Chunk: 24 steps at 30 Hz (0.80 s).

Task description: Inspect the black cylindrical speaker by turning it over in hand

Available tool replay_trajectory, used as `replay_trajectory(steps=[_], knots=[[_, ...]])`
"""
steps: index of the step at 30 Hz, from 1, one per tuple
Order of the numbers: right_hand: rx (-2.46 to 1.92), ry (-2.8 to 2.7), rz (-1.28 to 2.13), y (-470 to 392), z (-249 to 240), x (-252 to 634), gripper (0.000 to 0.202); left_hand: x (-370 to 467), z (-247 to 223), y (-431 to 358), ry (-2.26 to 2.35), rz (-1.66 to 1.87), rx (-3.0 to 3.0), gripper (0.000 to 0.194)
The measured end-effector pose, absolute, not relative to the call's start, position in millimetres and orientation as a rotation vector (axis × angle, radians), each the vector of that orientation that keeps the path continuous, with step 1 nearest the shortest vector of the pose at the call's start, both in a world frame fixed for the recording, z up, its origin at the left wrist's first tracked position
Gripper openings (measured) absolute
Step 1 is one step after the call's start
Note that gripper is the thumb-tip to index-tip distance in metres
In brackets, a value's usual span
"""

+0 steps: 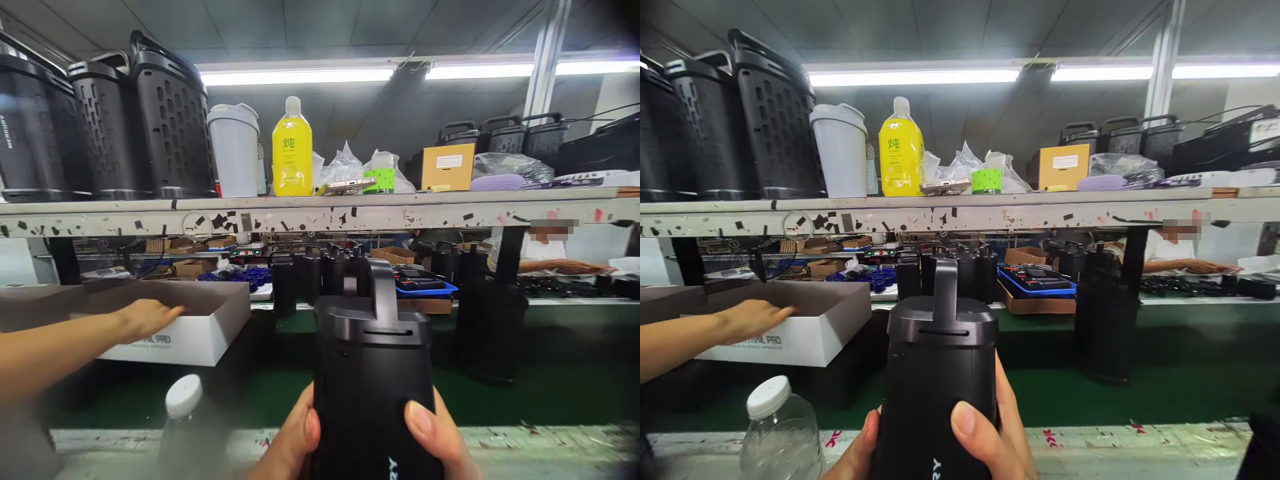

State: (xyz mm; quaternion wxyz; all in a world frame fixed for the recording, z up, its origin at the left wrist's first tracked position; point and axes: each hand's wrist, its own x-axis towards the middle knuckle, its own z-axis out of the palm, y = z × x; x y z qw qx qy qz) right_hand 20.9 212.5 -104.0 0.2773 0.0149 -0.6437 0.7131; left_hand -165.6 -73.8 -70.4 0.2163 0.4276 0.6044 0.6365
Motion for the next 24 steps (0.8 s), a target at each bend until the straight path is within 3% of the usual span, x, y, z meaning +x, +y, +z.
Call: replay_trajectory(steps=[3, 6, 10, 11, 13, 15, 16, 17, 20, 21, 23, 24], knots=[[0.065, -1.775, 1.873, 213, -110, 19, 0.076, -220, -32, -153, 1.775, 1.809, 1.219, 0.039], [0.076, -1.797, 1.824, 212, -100, 18, 0.083, -244, -27, -191, 1.957, 1.865, 1.212, 0.020], [-0.028, -1.801, 1.562, 201, -85, 18, 0.074, -236, -35, -198, 2.185, 1.835, 1.152, 0.052], [-0.033, -1.789, 1.557, 196, -84, 18, 0.078, -228, -34, -194, 2.210, 1.829, 1.145, 0.054], [0.024, -1.733, 1.688, 187, -85, 17, 0.106, -202, -30, -174, 2.213, 1.822, 1.141, 0.050], [0.060, -1.671, 1.860, 182, -84, 17, 0.132, -165, -33, -131, 2.157, 1.815, 1.148, 0.039], [0.042, -1.643, 1.927, 181, -83, 17, 0.134, -142, -38, -102, 2.112, 1.825, 1.152, 0.032], [0.000, -1.621, 1.981, 181, -81, 18, 0.127, -118, -46, -68, 2.062, 1.829, 1.160, 0.039], [0.031, -1.628, 2.036, 186, -75, 21, 0.103, -54, -79, 27, 1.889, 1.897, 1.161, 0.092], [0.075, -1.667, 1.991, 188, -75, 22, 0.100, -41, -89, 48, 1.605, 2.049, 1.096, 0.111], [0.134, -1.779, 1.803, 191, -80, 23, 0.095, -31, -98, 62, 1.395, 2.043, 0.963, 0.118], [0.135, -1.831, 1.672, 192, -84, 24, 0.094, -34, -97, 54, 1.393, 2.008, 0.948, 0.112]])
